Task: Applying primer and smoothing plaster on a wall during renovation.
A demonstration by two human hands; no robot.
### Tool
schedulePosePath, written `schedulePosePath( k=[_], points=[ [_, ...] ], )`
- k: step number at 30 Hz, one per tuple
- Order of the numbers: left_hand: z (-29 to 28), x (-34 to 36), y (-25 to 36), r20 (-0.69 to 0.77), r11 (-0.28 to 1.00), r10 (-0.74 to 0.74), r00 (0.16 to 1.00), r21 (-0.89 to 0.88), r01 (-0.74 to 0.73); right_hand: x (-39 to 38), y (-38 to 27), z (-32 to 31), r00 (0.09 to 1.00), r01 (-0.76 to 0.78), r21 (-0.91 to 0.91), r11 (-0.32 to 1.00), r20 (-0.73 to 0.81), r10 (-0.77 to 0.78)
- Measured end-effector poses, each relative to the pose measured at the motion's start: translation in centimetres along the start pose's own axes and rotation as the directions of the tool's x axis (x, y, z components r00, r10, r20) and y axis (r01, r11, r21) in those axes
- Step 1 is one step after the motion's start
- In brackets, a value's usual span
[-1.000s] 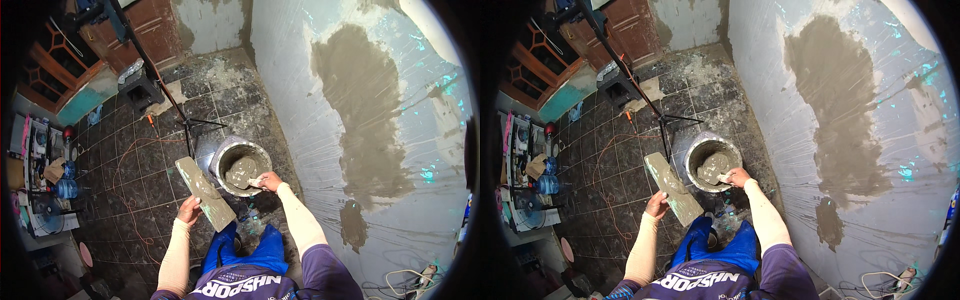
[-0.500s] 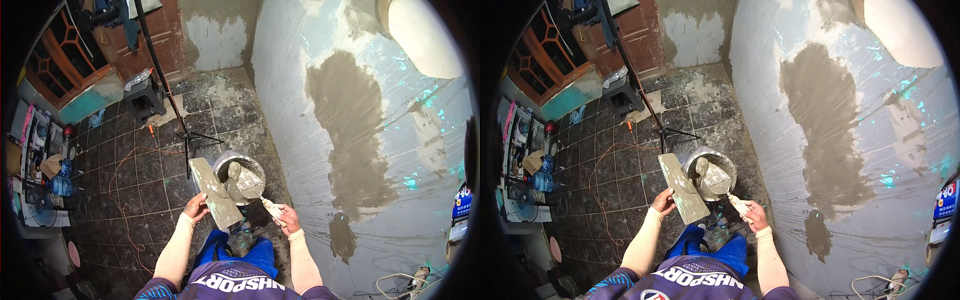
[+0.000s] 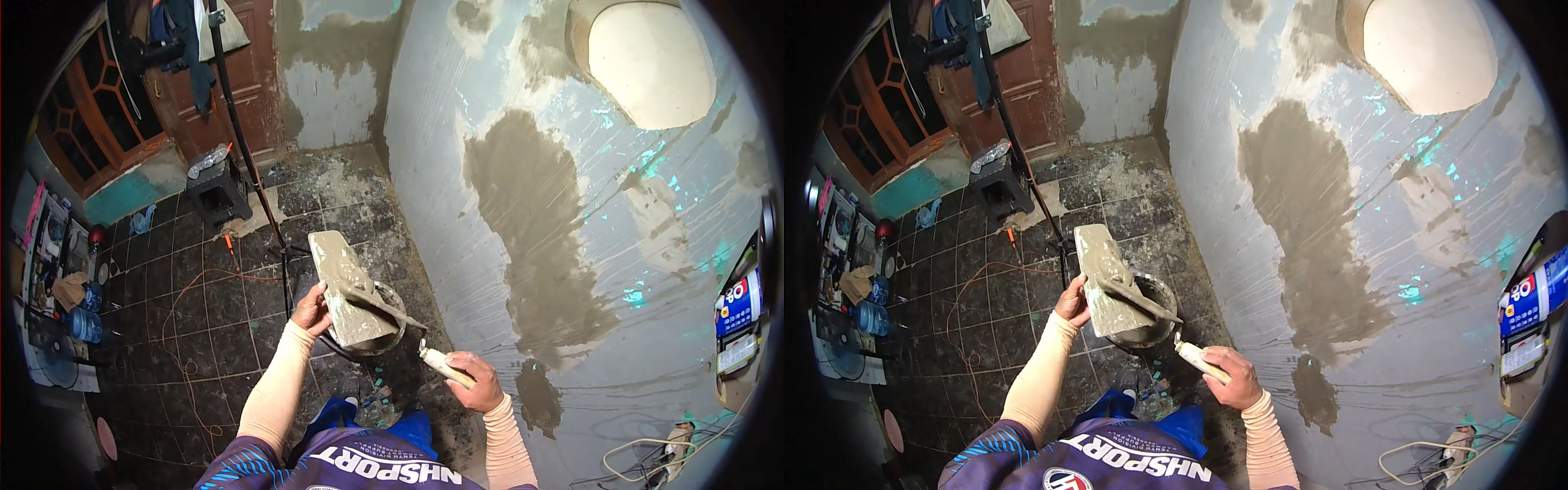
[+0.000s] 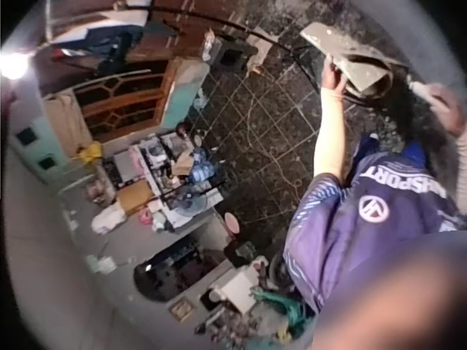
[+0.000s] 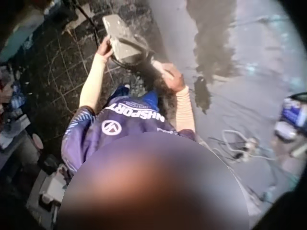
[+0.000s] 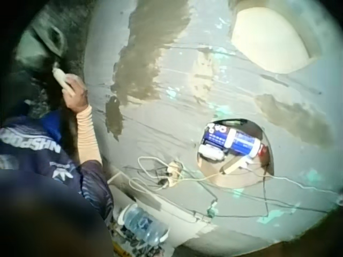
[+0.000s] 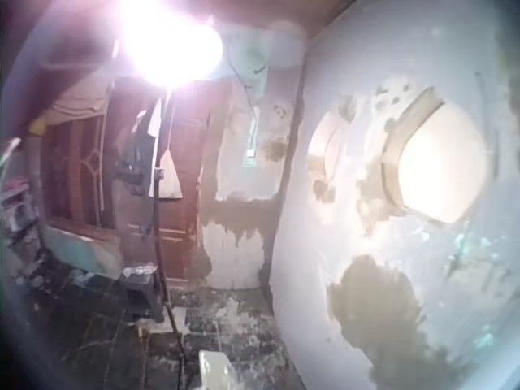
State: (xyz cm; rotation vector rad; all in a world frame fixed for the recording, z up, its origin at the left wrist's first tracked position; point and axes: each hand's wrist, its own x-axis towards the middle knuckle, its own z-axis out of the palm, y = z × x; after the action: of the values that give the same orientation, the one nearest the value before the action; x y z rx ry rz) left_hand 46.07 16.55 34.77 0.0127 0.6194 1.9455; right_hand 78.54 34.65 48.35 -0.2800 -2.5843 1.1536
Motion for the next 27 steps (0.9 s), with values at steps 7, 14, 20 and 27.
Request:
schedulePosePath(
  k=[7,14,20,27],
  points=[
    [6.5,0.7,2.1,0.078,1.0,0.017,0.997,-0.01,-0.016,1.1,0.0,-1.2,0.998,0.062,-0.128,0.99,0.034,-0.059],
    [9.4,-0.5,2.6,0.139,1.0,-0.008,0.99,-0.029,0.012,-0.6,1.6,-2.2,1.0,0.025,-0.037,0.999,-0.017,-0.025],
    [9.0,-1.4,3.0,0.097,0.998,0.012,0.995,-0.064,-0.006,-2.4,2.8,-3.0,0.998,0.016,-0.104,0.994,-0.065,-0.023],
    [4.4,-2.4,3.7,0.073,0.991,0.13,0.989,-0.026,-0.128,-4.0,6.8,1.1,0.982,-0.189,-0.041,0.981,-0.017,0.188]
  ],
)
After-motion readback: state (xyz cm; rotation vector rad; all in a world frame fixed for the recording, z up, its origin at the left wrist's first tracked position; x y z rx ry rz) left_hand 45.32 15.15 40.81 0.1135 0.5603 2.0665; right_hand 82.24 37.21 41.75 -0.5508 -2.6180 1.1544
